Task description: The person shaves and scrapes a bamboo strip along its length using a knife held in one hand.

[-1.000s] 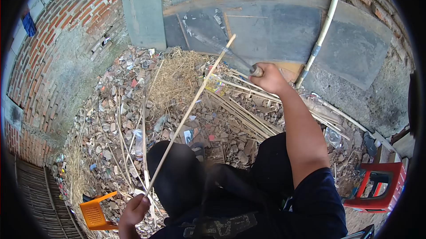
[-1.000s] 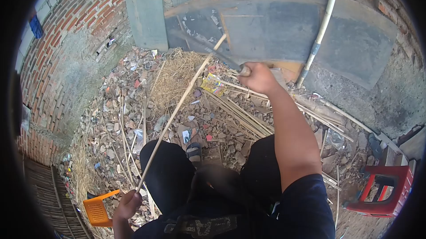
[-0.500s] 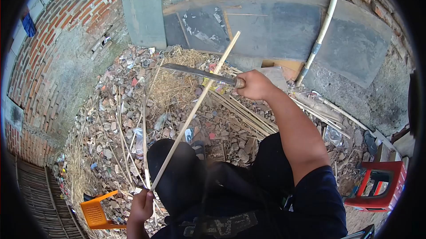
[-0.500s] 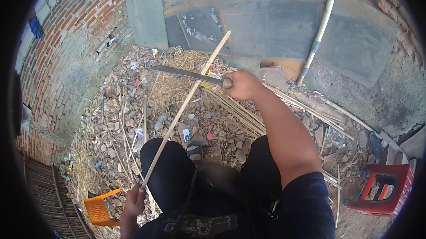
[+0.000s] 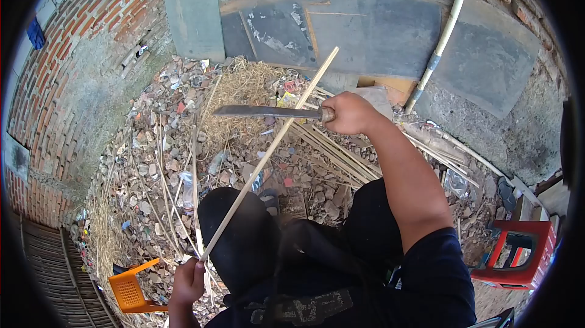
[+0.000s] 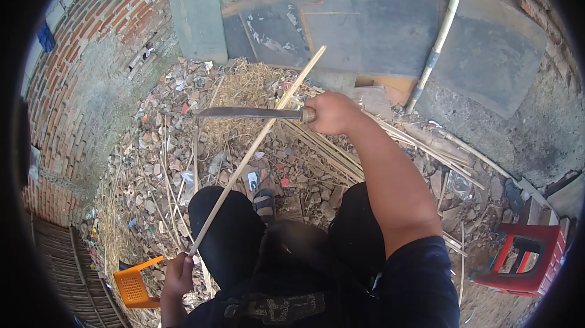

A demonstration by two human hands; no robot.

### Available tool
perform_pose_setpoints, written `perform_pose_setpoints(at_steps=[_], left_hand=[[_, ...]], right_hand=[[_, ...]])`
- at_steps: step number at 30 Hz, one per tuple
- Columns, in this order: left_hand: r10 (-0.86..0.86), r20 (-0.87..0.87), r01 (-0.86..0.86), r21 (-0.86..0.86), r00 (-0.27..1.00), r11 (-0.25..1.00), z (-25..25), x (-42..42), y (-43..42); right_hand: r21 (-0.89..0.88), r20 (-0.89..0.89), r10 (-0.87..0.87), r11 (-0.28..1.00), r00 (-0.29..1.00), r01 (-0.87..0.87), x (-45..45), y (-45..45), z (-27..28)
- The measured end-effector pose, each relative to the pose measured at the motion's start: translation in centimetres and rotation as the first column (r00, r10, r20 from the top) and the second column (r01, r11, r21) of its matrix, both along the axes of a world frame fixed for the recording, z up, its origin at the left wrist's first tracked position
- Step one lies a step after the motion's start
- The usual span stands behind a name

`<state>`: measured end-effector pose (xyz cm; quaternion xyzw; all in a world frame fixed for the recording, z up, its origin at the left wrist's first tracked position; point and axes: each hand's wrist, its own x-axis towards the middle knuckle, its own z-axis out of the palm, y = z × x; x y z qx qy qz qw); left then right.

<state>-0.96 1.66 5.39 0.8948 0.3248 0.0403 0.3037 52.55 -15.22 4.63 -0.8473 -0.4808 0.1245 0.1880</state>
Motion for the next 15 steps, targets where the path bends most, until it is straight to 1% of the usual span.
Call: perform_pose_setpoints(at_steps=[3, 5, 6, 7, 9, 12, 15], left_hand=[[-0.003, 0.001, 0.002, 0.061, 1.0, 0.998, -0.8, -0.4, 0.0], [-0.016, 0.013, 0.015, 0.09, 1.0, 0.996, -0.7, -0.2, 0.2], [-0.01, 0.019, 0.009, 0.053, 1.0, 0.999, -0.5, -0.3, 0.3], [-0.001, 0.002, 0.001, 0.034, 1.0, 0.999, -0.3, -0.3, 0.2], [0.009, -0.041, -0.01, -0.008, 0.999, 1.0, 0.1, 0.0, 0.1], [0.002, -0.025, -0.001, 0.049, 1.0, 0.999, -0.7, -0.1, -0.1], [0.003, -0.017, 0.0, 0.128, 1.0, 0.992, -1.5, -0.5, 0.1]], right_hand=[[0.047, -0.164, -0.147, 0.987, 0.975, 0.157, 2.0, -0.3, -1.2], [0.077, -0.069, -0.169, 0.982, 0.983, 0.174, 2.8, -0.4, -2.6], [0.09, -0.024, -0.179, 0.98, 0.984, 0.18, 3.0, -0.3, -3.0], [0.086, -0.016, -0.165, 0.982, 0.986, 0.165, 3.4, -0.4, -3.5], [0.075, -0.006, -0.143, 0.987, 0.99, 0.143, 2.0, -0.8, -1.2], [0.008, 0.05, -0.046, 0.999, 0.998, 0.045, 0.7, -1.0, 0.8], [0.138, -0.15, -0.204, 0.965, 0.968, 0.224, 3.2, -1.4, -1.6]])
